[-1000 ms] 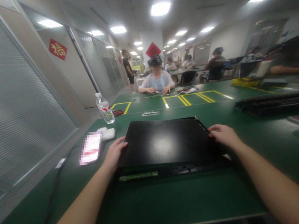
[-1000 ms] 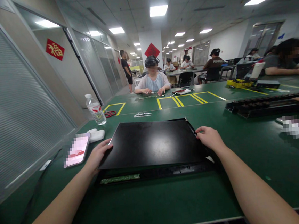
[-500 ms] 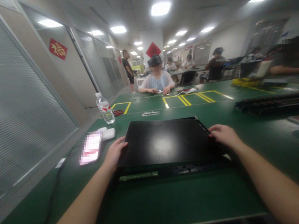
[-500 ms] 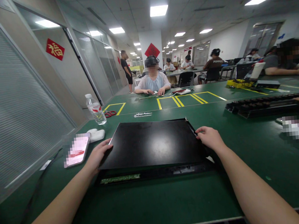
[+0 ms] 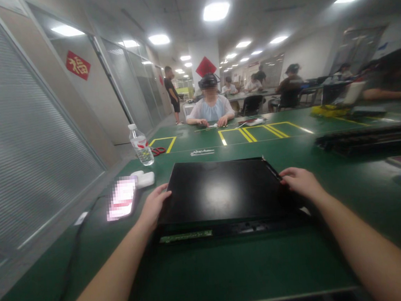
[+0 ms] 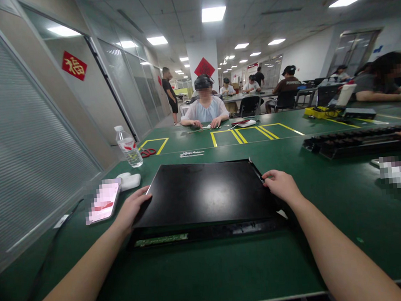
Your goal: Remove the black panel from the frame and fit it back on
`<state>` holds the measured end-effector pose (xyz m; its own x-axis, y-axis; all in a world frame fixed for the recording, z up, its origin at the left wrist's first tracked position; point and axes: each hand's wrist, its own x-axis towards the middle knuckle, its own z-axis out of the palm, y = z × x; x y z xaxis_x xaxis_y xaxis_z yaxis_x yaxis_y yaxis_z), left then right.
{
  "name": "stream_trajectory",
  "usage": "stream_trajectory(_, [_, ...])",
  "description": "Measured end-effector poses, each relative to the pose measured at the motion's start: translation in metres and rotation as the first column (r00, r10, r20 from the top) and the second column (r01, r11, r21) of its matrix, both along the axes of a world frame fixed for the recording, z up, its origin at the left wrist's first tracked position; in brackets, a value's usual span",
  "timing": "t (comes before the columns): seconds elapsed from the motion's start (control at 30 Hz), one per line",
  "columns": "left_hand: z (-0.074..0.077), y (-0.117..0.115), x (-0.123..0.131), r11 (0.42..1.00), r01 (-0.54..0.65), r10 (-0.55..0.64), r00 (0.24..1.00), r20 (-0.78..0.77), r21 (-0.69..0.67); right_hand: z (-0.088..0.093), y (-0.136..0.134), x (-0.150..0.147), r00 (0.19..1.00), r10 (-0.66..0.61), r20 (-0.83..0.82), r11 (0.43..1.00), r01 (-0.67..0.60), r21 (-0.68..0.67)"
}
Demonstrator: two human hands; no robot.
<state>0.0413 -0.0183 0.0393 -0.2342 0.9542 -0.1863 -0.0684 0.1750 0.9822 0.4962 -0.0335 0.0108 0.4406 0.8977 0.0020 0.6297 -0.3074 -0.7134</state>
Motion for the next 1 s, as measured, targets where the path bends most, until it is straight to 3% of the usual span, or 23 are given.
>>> stream_trajectory(1.0, [-0.0010,0.0003,-0.0004,0.997,0.075,-0.075,0.997,0.030,-0.006,-0.0017,-0.0003,0.0004,0.996,0.012,0.086,1.000,-0.013,0.011])
